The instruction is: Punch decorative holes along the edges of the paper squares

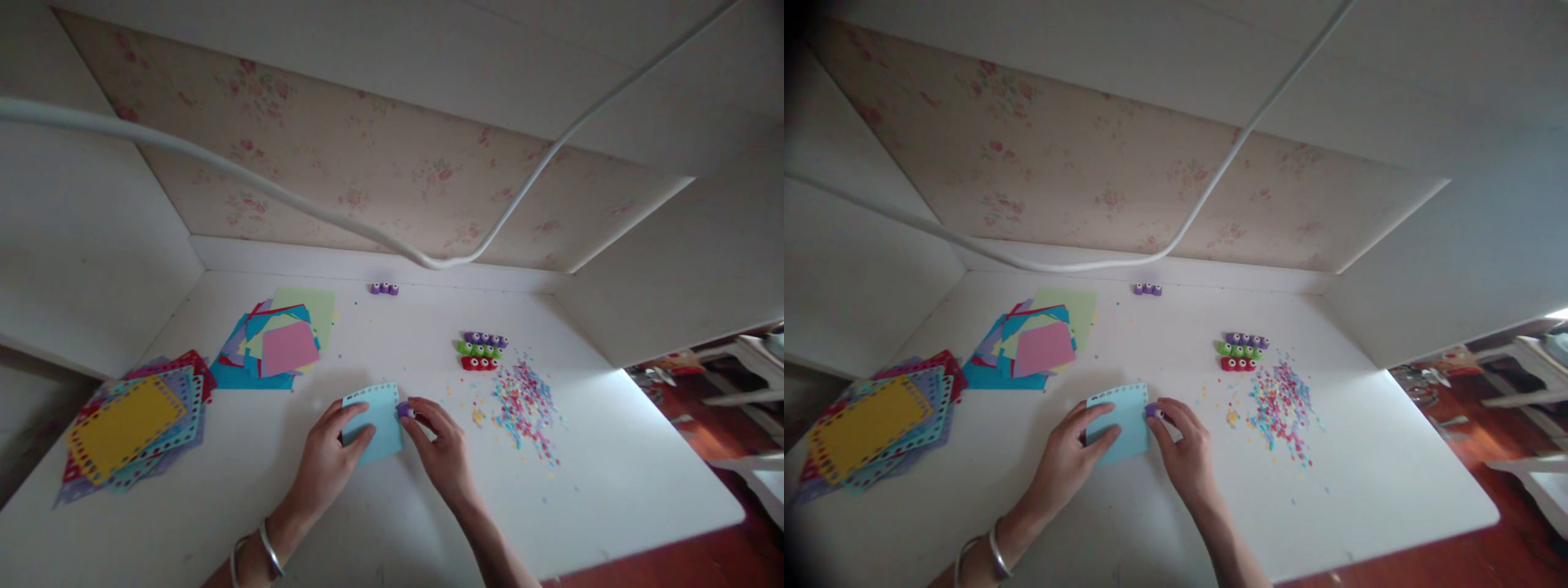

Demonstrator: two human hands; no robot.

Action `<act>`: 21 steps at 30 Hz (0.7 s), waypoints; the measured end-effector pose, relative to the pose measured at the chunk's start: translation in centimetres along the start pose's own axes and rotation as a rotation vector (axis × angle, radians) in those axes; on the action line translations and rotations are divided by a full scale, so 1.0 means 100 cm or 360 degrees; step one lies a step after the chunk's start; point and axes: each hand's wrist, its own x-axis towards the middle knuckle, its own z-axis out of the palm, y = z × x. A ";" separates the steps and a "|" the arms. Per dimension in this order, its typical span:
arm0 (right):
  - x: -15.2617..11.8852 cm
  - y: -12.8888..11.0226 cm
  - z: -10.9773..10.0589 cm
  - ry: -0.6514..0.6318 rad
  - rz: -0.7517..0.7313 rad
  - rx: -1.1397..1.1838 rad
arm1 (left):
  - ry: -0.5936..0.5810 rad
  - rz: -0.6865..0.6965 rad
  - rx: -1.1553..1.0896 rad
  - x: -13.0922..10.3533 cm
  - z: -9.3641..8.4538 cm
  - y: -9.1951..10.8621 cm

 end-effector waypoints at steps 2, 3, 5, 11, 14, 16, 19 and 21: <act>-0.001 -0.001 0.001 -0.0032 -0.0028 -0.0062 | 0.0000 0.0046 0.0031 -0.001 0.001 0.000; -0.002 -0.001 0.001 -0.0047 -0.0054 -0.0105 | 0.0003 0.0066 0.0058 -0.002 0.002 -0.001; -0.002 0.001 0.003 -0.0068 -0.0147 -0.0216 | -0.0007 0.0097 0.0130 -0.006 0.006 -0.003; -0.003 0.011 0.002 -0.0092 -0.0422 -0.0474 | -0.0137 0.0182 0.0398 -0.022 0.020 -0.002; -0.003 0.012 -0.002 -0.0104 -0.0542 -0.0531 | -0.0302 0.0203 0.0598 -0.024 0.016 0.008; -0.004 0.011 -0.006 -0.0135 -0.0591 -0.0532 | -0.0488 0.0198 0.0714 -0.024 0.008 0.016; -0.006 0.009 -0.010 -0.0189 -0.0615 -0.0506 | -0.0681 0.0197 0.0713 -0.023 -0.005 0.028; -0.008 0.009 -0.012 -0.0231 -0.0610 -0.0499 | -0.0888 0.0303 0.0555 -0.022 -0.011 0.033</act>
